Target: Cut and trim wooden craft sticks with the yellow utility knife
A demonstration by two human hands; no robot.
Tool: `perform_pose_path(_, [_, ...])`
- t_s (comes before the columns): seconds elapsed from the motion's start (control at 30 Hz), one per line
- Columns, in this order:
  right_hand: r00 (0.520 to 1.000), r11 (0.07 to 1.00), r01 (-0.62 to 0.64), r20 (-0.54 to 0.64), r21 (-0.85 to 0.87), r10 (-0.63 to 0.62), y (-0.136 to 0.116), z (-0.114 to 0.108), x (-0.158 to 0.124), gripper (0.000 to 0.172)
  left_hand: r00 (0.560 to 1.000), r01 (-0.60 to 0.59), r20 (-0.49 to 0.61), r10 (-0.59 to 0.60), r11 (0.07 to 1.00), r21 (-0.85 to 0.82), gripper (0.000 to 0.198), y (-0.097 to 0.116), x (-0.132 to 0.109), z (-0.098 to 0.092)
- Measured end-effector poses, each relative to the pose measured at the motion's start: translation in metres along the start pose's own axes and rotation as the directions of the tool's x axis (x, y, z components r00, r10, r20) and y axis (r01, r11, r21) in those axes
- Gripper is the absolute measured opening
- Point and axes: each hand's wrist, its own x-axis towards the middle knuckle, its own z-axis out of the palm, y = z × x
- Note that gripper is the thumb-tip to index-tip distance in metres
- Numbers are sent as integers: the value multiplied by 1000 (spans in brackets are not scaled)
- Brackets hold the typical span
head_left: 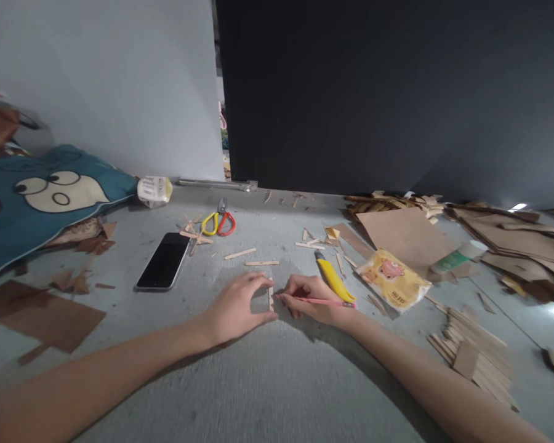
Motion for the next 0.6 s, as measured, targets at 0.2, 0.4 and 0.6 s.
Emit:
perform_pose_path(0.2, [1000,1000,-9,1,-7,9,-1,0,0,48,1000,4,-4,-4,1000,-4,54,0,0,0])
perform_pose_path(0.4, [999,1000,-14,29,-12,14,-3,0,-1,50,1000,-1,3,1,1000,5,54,1,1,0])
perform_pose_path(0.6, [1000,1000,-17,8,-20,17,-3,0,0,48,1000,-3,-1,3,1000,6,54,0,0,1])
